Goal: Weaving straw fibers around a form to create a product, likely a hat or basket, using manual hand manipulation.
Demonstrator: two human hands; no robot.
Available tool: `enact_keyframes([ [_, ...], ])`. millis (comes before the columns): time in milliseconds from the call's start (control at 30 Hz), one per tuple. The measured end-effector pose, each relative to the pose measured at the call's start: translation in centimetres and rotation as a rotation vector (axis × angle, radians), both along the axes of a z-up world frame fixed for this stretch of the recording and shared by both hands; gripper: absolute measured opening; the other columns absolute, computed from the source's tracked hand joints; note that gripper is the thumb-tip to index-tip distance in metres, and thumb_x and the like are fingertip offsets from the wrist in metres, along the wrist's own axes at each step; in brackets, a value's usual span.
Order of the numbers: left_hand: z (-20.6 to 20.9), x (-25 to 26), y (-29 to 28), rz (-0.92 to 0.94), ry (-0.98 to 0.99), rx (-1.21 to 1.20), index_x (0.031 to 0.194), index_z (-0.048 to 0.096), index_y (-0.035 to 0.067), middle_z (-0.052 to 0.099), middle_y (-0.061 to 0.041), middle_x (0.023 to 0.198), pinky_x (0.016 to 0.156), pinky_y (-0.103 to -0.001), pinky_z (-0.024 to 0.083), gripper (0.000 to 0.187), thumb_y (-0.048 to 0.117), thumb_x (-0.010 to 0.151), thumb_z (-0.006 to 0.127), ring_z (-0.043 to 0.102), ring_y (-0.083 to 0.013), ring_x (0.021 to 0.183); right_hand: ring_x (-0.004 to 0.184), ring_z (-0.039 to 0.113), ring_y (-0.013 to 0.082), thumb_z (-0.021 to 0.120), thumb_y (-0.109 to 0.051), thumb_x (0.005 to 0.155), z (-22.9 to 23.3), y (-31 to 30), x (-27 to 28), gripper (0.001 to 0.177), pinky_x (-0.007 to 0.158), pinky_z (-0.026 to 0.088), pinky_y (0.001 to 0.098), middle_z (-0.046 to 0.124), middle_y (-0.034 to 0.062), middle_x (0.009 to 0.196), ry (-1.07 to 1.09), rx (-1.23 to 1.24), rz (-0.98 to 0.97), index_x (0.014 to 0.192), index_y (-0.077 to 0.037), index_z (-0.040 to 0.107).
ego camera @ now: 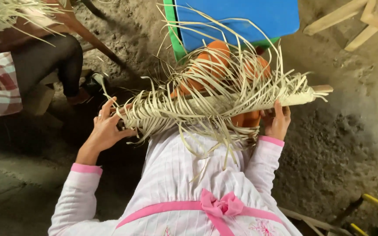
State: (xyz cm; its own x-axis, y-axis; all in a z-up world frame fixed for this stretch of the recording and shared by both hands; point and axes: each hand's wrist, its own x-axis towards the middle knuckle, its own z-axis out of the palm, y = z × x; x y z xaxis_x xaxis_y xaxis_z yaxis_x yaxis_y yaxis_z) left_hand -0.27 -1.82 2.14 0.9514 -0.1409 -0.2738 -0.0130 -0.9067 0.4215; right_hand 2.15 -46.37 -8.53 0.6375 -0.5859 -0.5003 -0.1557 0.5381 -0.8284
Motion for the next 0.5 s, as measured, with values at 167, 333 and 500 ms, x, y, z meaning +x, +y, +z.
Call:
enact_keyframes([
  [167,3.0,0.7,3.6,-0.015,0.324,-0.078,0.128,0.04,0.031,0.009,-0.011,0.146,0.097,-0.049,0.026,0.077,0.028,0.059,0.075,0.024,-0.0336,0.127,0.087,0.059,0.0183,0.064,-0.021,0.079,3.4,-0.3,-1.3,0.048,0.071,0.051,0.029,0.055,0.0081,0.103,0.163,-0.367,0.31,0.121,-0.006,0.044],
  [333,8.2,2.3,2.2,-0.077,0.314,0.664,0.116,0.053,0.031,0.055,0.014,0.12,0.071,-0.038,0.052,0.051,0.057,0.072,0.05,0.063,-0.0156,0.097,0.076,0.058,0.0117,0.059,-0.021,0.084,7.6,-0.4,-2.6,0.027,0.071,0.047,0.0244,0.062,0.0072,0.084,0.218,-0.701,0.546,0.105,-0.003,0.059],
  [500,5.1,5.1,-11.1,-0.401,-0.729,0.118,0.078,0.066,0.013,0.063,-0.006,0.08,0.081,-0.035,0.043,0.006,0.015,0.081,0.062,0.059,-0.0252,0.087,0.064,0.056,0.009,0.067,-0.013,0.08,9.1,2.2,-2.4,0.004,0.064,0.049,0.0247,0.061,0.0039,0.062,-0.065,-0.768,0.839,0.084,-0.011,0.068],
])
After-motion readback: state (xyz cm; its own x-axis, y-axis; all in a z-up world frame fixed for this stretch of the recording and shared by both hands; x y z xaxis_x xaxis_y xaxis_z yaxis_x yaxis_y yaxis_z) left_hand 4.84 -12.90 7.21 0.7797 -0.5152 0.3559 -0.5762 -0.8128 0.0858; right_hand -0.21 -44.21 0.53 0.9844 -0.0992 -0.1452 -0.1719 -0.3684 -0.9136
